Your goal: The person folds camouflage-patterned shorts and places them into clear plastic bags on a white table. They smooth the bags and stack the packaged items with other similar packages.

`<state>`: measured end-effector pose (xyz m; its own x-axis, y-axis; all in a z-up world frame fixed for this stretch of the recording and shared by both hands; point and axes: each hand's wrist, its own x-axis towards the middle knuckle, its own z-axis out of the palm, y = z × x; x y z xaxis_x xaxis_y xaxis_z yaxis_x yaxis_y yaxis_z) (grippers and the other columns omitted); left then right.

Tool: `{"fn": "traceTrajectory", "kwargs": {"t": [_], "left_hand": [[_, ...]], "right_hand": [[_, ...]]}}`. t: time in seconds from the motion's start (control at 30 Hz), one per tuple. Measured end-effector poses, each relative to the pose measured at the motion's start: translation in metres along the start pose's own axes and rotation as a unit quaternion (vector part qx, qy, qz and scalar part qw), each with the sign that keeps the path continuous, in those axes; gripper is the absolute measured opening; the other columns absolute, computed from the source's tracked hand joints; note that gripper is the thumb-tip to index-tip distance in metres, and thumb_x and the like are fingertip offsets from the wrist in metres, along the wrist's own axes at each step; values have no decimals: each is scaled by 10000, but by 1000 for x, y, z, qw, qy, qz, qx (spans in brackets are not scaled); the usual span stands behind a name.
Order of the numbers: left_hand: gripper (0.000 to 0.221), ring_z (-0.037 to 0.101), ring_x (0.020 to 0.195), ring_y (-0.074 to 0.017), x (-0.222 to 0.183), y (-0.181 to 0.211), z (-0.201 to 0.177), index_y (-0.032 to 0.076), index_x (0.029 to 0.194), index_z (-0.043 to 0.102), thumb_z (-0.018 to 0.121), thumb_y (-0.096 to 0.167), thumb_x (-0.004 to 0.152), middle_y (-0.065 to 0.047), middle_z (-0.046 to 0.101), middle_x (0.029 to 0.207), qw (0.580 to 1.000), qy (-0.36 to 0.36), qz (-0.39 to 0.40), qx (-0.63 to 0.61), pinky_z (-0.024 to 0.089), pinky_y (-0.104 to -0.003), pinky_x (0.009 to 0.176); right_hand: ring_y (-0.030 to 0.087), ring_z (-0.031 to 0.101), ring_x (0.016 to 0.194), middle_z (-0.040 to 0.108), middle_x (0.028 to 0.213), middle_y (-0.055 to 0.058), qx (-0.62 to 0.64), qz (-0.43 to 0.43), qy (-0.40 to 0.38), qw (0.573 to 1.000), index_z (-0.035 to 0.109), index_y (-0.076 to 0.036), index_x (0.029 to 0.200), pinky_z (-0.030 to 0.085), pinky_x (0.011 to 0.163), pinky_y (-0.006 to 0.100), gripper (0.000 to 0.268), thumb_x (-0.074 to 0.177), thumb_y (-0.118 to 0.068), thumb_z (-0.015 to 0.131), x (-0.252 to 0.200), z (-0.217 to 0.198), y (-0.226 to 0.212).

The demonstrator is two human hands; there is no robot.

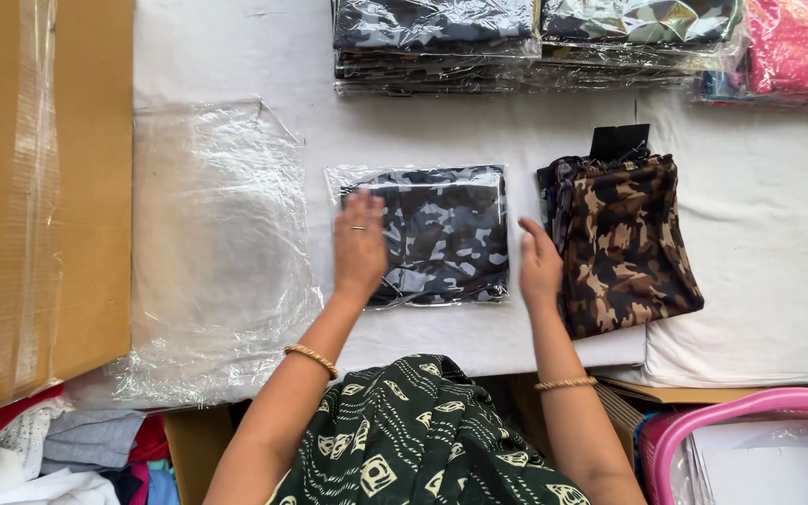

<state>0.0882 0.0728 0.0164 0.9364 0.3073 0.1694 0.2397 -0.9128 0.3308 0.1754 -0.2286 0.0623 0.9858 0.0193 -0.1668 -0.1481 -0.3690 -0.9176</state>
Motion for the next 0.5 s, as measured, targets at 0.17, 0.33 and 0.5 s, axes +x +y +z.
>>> {"fn": "traceTrajectory", "kwargs": {"t": [0.17,0.33,0.5], "left_hand": [[681,132,1569,-309,-1,3,-5,256,1609,239,514,463,1021,-69,123,1710,992,-115,46,9,83,-548,1247],[760,78,1572,-312,-23,-27,-8,313,1634,185,511,541,987,-59,68,1719,987,-155,-40,15,42,-553,1241],[786,73,1585,-332,-25,-32,-3,285,1650,172,504,543,987,-107,68,1730,990,-133,-43,-31,28,-543,1259]], "right_hand": [[300,207,1570,290,1694,75,-405,-216,-72,885,391,-192,1604,110,1248,526,588,1062,-399,485,-1,59,16],[265,148,1578,204,1711,13,-478,-207,-108,847,352,-278,1610,66,1245,563,660,1014,-511,515,-19,68,31],[279,160,1582,224,1717,40,-494,-205,-109,838,357,-263,1608,88,1248,563,670,997,-475,530,-15,70,26]]}}
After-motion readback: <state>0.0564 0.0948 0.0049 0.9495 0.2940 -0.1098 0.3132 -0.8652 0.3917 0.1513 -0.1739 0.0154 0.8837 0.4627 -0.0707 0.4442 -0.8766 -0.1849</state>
